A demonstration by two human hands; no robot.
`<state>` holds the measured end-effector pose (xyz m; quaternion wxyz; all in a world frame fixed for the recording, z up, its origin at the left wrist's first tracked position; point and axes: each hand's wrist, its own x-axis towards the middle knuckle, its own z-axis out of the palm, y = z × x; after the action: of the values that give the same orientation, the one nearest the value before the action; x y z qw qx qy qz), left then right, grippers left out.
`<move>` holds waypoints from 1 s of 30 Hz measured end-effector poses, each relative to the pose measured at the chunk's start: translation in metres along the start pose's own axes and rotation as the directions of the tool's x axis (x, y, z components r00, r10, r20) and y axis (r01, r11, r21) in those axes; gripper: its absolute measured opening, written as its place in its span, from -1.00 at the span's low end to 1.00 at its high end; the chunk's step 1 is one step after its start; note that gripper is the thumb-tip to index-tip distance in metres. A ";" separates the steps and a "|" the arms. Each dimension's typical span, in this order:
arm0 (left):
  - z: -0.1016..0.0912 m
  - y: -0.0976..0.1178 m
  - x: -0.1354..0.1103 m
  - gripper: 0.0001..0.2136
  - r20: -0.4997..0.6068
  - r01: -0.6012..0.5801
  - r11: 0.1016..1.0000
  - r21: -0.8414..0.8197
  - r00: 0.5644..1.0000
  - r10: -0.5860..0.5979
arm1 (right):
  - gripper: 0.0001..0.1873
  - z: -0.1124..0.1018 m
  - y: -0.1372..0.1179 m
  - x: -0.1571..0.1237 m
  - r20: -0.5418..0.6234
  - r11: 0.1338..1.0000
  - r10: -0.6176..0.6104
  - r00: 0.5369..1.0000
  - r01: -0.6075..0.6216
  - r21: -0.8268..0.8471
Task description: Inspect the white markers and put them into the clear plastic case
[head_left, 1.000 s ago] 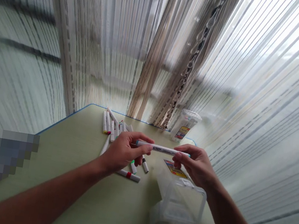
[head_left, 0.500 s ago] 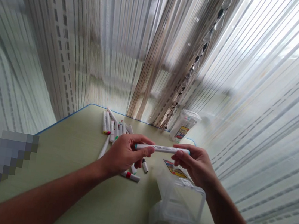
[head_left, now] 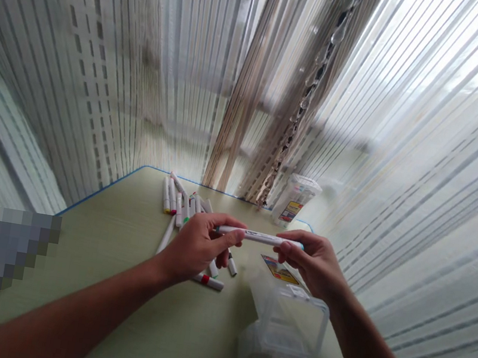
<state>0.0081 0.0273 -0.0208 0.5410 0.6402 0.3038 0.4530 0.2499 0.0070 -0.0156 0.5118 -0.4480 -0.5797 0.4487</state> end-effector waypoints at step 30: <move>-0.001 0.000 0.004 -0.75 0.009 0.046 0.939 -0.340 0.999 -0.046 | -0.71 0.000 -0.009 0.001 0.062 0.931 0.067 0.996 -0.085 0.355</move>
<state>0.0083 0.0312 -0.0201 0.6539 0.5303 0.2356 0.4855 0.2494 0.0061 -0.0068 0.5525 -0.3585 -0.4833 0.5768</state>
